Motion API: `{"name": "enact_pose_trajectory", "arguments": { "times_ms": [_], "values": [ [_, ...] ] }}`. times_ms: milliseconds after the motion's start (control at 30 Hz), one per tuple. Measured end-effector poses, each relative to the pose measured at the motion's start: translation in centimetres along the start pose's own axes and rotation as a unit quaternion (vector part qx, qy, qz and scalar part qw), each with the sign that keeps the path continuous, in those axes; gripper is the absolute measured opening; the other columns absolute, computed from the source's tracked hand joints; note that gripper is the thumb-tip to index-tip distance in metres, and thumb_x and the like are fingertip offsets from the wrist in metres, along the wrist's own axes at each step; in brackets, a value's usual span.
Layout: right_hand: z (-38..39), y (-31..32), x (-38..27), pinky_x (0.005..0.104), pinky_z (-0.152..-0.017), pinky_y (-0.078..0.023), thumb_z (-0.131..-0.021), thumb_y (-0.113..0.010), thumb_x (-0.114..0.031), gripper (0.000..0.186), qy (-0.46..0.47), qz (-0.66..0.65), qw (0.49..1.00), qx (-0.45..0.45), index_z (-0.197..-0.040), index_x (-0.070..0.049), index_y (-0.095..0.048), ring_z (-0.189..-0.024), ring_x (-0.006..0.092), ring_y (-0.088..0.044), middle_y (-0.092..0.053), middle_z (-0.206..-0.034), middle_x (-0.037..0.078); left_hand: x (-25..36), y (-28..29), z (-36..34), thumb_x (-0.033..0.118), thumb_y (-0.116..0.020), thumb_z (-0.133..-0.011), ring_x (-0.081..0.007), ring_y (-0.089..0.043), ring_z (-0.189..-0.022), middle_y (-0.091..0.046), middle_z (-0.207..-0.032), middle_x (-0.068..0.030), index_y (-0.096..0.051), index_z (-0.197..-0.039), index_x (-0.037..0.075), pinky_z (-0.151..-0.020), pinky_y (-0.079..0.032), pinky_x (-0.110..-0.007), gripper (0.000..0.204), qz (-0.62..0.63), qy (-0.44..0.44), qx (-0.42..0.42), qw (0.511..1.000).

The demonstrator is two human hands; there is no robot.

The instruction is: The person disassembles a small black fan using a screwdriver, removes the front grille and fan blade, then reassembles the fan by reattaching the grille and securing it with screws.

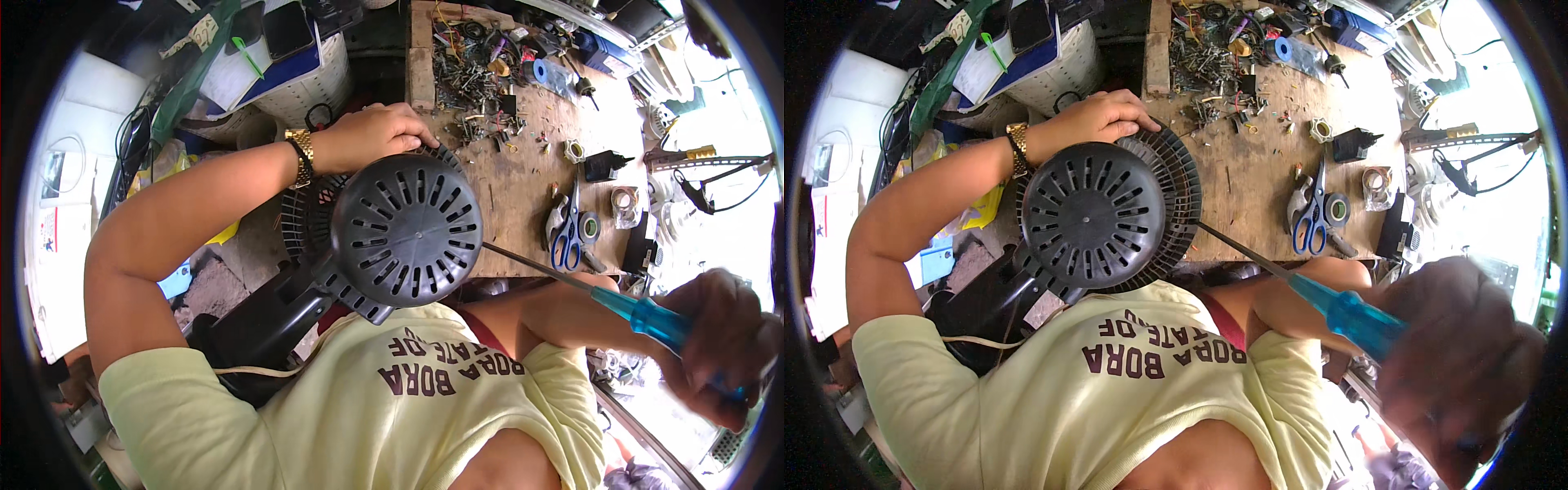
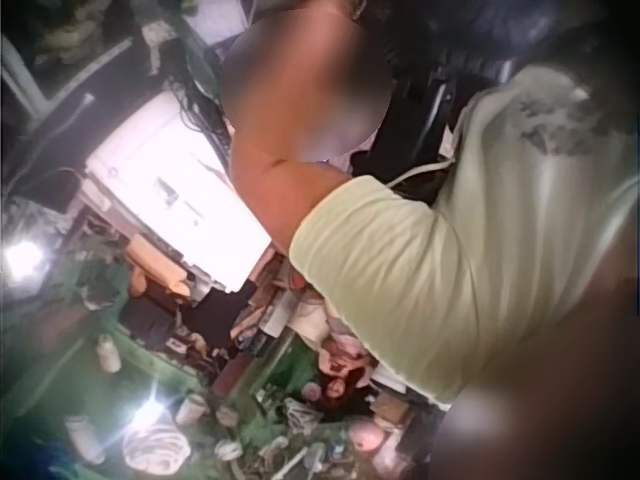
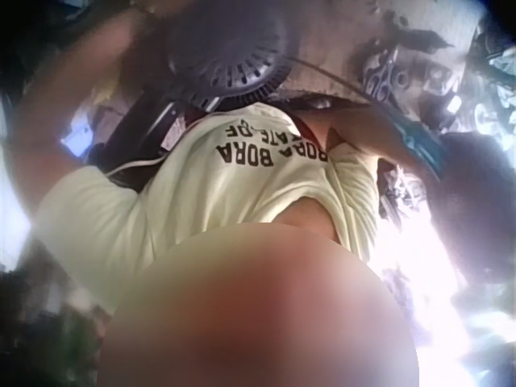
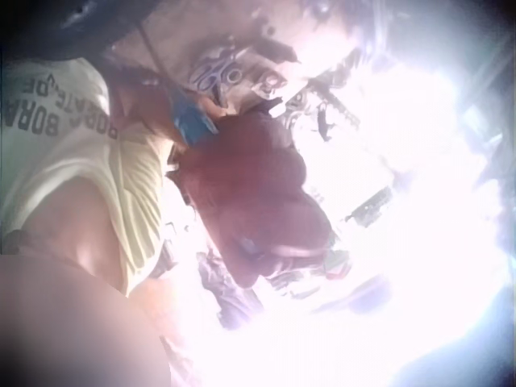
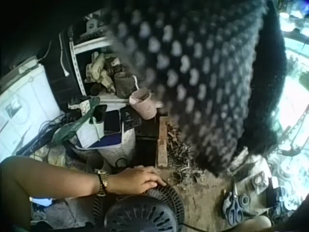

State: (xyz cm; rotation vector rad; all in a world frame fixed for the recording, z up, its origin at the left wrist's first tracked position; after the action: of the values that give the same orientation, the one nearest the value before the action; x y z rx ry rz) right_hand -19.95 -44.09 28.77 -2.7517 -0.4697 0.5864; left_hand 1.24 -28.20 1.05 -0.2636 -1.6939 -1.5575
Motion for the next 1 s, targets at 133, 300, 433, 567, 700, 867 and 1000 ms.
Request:
{"name": "enact_pose_trajectory", "arguments": {
  "times_ms": [133, 300, 433, 567, 700, 867, 1000],
  "values": [
    [-1.2, -2.3, 3.1, 0.0236, -0.040, -0.036, -0.075, -0.080, -0.017, 0.031, -0.110, -0.353, 0.911, -0.182, -0.087, -0.002, -0.056, -0.049, 0.0111, -0.047, -0.048, -0.078, 0.002, 0.6, 0.2, 0.2, 0.023, -0.051, -0.094, -0.0309, -0.054, -0.111, -0.059, -0.118, -0.0063, -0.068, -0.112, 0.021, -0.099, -0.041, -0.042, 0.025, -0.007, 0.013, 0.012, 1.000],
    [1.2, -0.9, 0.2, 0.0239, -0.041, -0.038, -0.074, -0.082, -0.015, 0.033, 0.016, -0.054, 0.998, -0.034, -0.089, -0.001, -0.057, -0.049, 0.0113, -0.048, -0.047, -0.077, 0.000, 0.7, 0.1, -0.1, 0.023, -0.051, -0.094, -0.0309, -0.055, -0.111, -0.059, -0.120, -0.0071, -0.069, -0.112, 0.021, -0.098, -0.042, -0.042, 0.025, -0.007, 0.001, 0.013, 1.000],
    [0.3, -1.3, 1.1, 0.0364, -0.055, -0.046, -0.092, -0.058, -0.030, 0.030, -0.271, 0.170, 0.947, -0.026, -0.100, -0.002, -0.053, -0.064, 0.0270, -0.054, -0.052, -0.087, 0.013, 0.6, 0.4, -0.1, 0.023, -0.052, -0.093, -0.0314, -0.057, -0.110, -0.058, -0.120, -0.0090, -0.069, -0.112, 0.020, -0.097, -0.043, -0.041, 0.025, 0.017, 0.007, -0.007, 1.000],
    [-0.8, -2.7, 2.1, 0.0287, -0.040, -0.038, -0.093, -0.056, -0.019, 0.020, -0.198, -0.096, 0.974, -0.054, -0.081, -0.004, -0.053, -0.044, 0.0213, -0.046, -0.056, -0.073, 0.011, 0.2, 0.0, -0.3, 0.023, -0.052, -0.093, -0.0315, -0.057, -0.111, -0.058, -0.121, -0.0110, -0.069, -0.112, 0.019, -0.097, -0.043, -0.041, 0.026, 0.033, 0.015, -0.015, 0.999],
    [-0.5, -3.6, 3.1, 0.0236, -0.031, -0.032, -0.078, -0.073, -0.008, 0.025, -0.191, -0.326, 0.890, -0.257, -0.070, -0.007, -0.049, -0.036, 0.0162, -0.041, -0.056, -0.064, 0.007, -0.4, 0.0, -0.2, 0.028, -0.053, -0.093, -0.0308, -0.055, -0.115, -0.057, -0.123, -0.0153, -0.064, -0.119, 0.017, -0.099, -0.041, -0.040, 0.031, 0.031, 0.004, -0.007, 0.999],
    [1.7, -0.7, -0.6, 0.0184, -0.041, -0.042, -0.081, -0.075, -0.035, 0.035, 0.008, 0.130, 0.989, 0.063, -0.076, -0.005, -0.057, -0.053, 0.0109, -0.055, -0.058, -0.080, 0.004, -1.8, 0.1, 0.3, 0.034, -0.058, -0.091, -0.0262, -0.056, -0.116, -0.060, -0.122, -0.0160, -0.059, -0.125, 0.011, -0.100, -0.041, -0.037, 0.040, 0.078, 0.099, -0.043, 0.991],
    [-0.7, -2.4, 1.2, 0.0249, -0.036, -0.040, -0.089, -0.066, -0.021, 0.032, -0.044, -0.046, 0.994, -0.084, -0.073, -0.001, -0.047, -0.048, 0.0178, -0.055, -0.060, -0.074, 0.015, -1.6, 0.1, -0.2, 0.030, -0.059, -0.093, -0.0202, -0.055, -0.114, -0.060, -0.120, -0.0125, -0.058, -0.124, 0.006, -0.099, -0.041, -0.034, 0.039, 0.116, 0.087, -0.070, 0.987]
  ]
}}
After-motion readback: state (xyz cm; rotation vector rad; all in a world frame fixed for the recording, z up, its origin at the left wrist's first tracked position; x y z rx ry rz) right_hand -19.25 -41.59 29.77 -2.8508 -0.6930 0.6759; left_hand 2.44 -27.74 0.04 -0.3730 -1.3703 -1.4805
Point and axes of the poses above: each hand's wrist, its own z-axis away from the middle knuckle, its own y-axis out of the back of the hand, x = y × z, the point moved 10 cm from there along -z, towards the middle knuckle
